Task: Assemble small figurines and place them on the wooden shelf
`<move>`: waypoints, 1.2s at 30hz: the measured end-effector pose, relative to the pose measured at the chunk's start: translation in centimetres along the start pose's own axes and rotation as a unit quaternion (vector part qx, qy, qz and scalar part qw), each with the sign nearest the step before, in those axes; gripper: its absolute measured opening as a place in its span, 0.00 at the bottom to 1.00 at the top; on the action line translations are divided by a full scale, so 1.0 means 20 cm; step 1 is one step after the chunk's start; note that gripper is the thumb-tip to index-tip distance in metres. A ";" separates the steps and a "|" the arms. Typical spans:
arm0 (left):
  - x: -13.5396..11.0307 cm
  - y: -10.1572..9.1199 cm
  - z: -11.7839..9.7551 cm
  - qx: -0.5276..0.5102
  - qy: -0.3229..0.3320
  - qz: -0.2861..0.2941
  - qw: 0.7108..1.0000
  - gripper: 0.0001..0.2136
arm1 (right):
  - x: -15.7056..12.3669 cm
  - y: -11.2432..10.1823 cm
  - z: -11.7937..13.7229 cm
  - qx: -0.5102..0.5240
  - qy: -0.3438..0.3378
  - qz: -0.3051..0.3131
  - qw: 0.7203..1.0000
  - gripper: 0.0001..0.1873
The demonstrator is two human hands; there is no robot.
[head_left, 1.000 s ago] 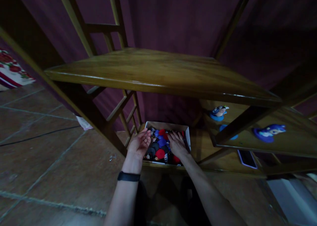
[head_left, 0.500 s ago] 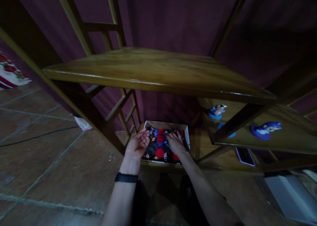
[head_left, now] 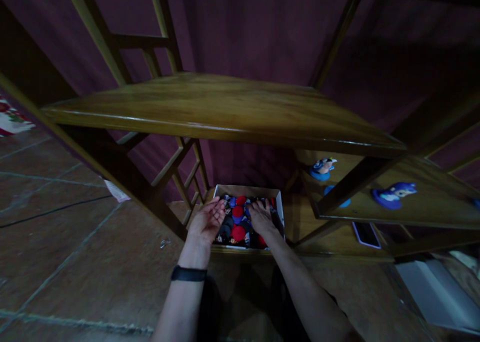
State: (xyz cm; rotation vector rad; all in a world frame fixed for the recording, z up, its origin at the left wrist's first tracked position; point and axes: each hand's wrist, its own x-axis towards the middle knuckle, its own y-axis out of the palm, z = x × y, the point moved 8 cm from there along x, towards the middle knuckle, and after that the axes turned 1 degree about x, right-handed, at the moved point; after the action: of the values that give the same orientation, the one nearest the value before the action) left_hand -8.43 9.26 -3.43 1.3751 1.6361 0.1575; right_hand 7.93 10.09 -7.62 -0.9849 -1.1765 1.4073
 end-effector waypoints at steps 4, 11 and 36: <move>0.00 0.01 0.00 0.003 -0.003 0.003 1.000 0.08 | -0.01 -0.05 0.01 0.005 -0.002 -0.013 1.000 0.21; 0.01 0.00 0.06 0.054 -0.020 -0.027 0.998 0.07 | -0.04 -0.27 0.07 0.072 0.029 -0.105 0.991 0.20; 0.05 0.06 0.13 0.029 -0.015 0.021 0.999 0.09 | -0.13 -0.16 0.16 0.234 -0.040 0.001 0.971 0.21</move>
State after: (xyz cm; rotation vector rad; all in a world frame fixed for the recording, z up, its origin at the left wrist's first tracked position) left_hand -5.61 9.42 -4.57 1.4508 1.5978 0.1142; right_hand 5.75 7.04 -3.98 -0.6004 -0.8388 1.6401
